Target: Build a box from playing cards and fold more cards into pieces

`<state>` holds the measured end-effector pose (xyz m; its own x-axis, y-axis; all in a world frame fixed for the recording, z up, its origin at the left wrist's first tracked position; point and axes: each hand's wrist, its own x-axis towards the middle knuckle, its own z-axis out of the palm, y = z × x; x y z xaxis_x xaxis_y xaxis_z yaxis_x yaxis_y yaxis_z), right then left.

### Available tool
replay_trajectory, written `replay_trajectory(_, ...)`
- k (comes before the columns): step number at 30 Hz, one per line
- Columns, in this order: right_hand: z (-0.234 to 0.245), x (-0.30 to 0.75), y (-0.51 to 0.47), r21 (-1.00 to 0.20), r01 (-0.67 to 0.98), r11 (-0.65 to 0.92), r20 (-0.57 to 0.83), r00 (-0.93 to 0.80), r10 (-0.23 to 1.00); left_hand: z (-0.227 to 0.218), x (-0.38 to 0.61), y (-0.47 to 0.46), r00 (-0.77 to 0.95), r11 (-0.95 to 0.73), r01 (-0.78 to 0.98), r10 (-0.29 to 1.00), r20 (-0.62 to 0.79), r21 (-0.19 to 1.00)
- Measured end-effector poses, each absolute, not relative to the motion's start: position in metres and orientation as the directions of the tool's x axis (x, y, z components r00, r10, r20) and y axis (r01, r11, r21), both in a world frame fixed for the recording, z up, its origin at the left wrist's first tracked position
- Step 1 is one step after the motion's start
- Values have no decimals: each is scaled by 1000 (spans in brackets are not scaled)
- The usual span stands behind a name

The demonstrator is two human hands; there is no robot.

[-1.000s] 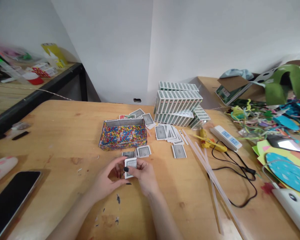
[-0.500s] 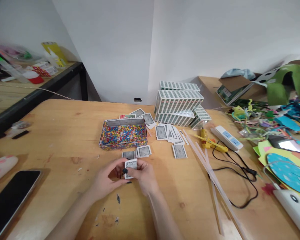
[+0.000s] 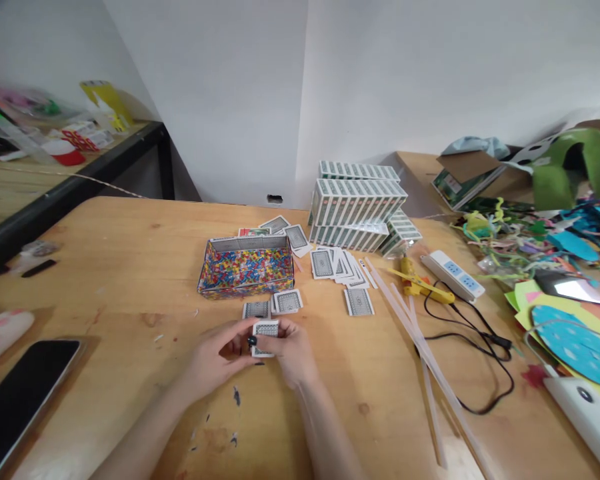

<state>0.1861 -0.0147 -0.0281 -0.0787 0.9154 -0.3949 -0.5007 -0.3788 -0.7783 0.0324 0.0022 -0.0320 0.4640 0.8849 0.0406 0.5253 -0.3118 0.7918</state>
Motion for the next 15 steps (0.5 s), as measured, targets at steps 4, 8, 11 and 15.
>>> replay_trajectory(4, -26, 185, -14, -776, -504, -379, -410, -53, 910, -33, 34, 2, 463, -319, 529, 885, 47, 786)
replay_trajectory(8, -24, 183, -14, -783, -498, -372, -418, -22, 908, -34, 35, 1, 425, -231, 520, 905, -15, 822)
replay_trajectory(11, -24, 182, -14, -798, -484, -359, -409, -4, 912, -31, 36, 1, 417, -123, 444, 905, -83, 887)
replay_trajectory(15, -26, 181, -16, -828, -460, -321, -368, 14, 930, -25, 41, 3, 438, -61, 247, 897, -55, 967)
